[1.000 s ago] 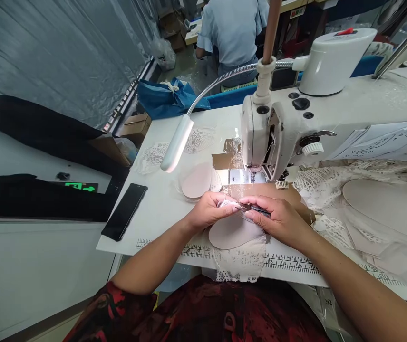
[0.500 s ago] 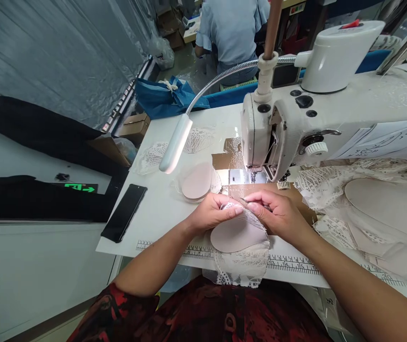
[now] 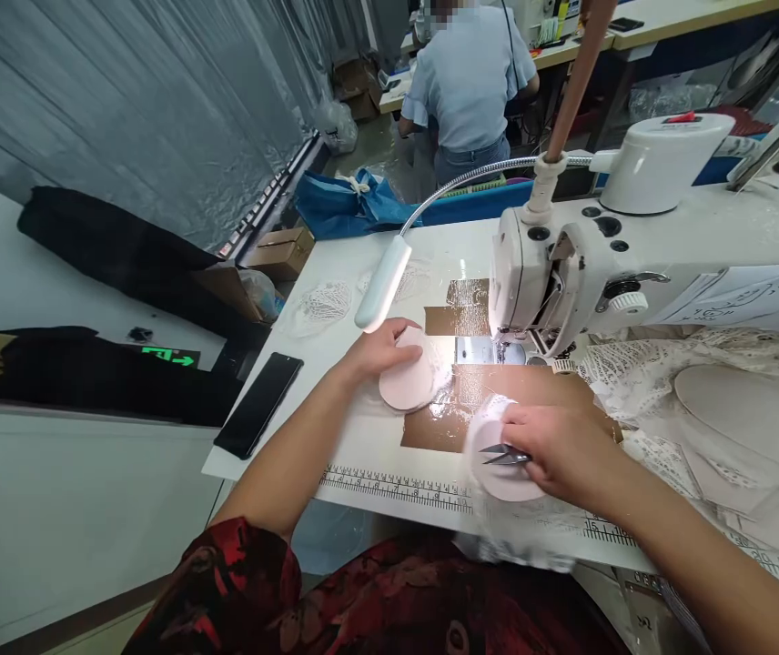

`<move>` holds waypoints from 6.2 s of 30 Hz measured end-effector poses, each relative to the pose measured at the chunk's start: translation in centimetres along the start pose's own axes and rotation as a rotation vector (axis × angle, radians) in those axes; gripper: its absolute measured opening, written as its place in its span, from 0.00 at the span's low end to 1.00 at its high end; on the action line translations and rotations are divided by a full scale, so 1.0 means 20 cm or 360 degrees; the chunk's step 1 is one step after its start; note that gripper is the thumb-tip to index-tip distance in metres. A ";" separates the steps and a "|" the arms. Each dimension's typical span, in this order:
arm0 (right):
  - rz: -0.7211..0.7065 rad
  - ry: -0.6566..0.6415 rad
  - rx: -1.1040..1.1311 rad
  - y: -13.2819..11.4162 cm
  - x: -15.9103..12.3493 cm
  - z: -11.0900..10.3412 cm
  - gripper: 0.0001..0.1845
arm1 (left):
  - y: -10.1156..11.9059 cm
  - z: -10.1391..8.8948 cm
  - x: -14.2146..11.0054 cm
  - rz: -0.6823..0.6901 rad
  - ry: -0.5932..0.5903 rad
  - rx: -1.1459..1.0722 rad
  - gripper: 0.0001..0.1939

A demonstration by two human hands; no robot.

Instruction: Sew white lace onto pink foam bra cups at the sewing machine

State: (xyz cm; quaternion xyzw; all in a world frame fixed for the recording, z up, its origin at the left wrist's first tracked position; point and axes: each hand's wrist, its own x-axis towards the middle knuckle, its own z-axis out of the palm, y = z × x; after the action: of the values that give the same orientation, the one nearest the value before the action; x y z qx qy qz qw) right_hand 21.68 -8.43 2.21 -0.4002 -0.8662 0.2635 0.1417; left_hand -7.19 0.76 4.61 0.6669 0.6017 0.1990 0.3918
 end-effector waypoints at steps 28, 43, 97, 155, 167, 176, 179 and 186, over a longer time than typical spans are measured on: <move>0.0543 0.0081 0.0890 -0.04 0.24 -0.05 0.19 | -0.02 0.11 -0.06 0.0437 -0.0681 -0.0691 0.17; 0.0448 0.0256 0.0979 -0.06 0.23 -0.03 0.17 | 0.07 0.24 -0.06 0.0361 -0.0872 -0.0618 0.15; 0.0155 0.0651 -0.0058 -0.05 0.15 0.00 0.19 | 0.03 0.16 -0.10 -0.0160 -0.0767 -0.1089 0.17; 0.0527 0.0505 0.0563 -0.08 0.17 0.02 0.23 | 0.06 0.23 -0.10 0.0077 -0.0733 -0.1089 0.13; 0.0240 0.0781 -0.0052 -0.07 0.15 0.02 0.19 | 0.08 0.26 -0.12 -0.0032 -0.0690 -0.1090 0.16; -0.0179 0.0966 -0.0493 -0.06 0.15 0.05 0.19 | 0.09 0.24 -0.13 0.0094 -0.0684 -0.1086 0.15; -0.0184 0.0991 -0.0546 -0.07 0.15 0.05 0.19 | 0.10 0.23 -0.13 0.0103 -0.0680 -0.1090 0.14; -0.0183 0.0987 -0.0556 -0.06 0.15 0.05 0.20 | 0.09 0.23 -0.13 0.0086 -0.0662 -0.1102 0.13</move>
State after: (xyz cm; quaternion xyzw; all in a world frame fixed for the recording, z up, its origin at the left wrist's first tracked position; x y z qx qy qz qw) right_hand 18.49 -7.06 2.15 -0.4299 -0.8351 -0.0309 0.3419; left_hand -3.09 -3.05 3.78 0.5370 0.3893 0.2610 0.7014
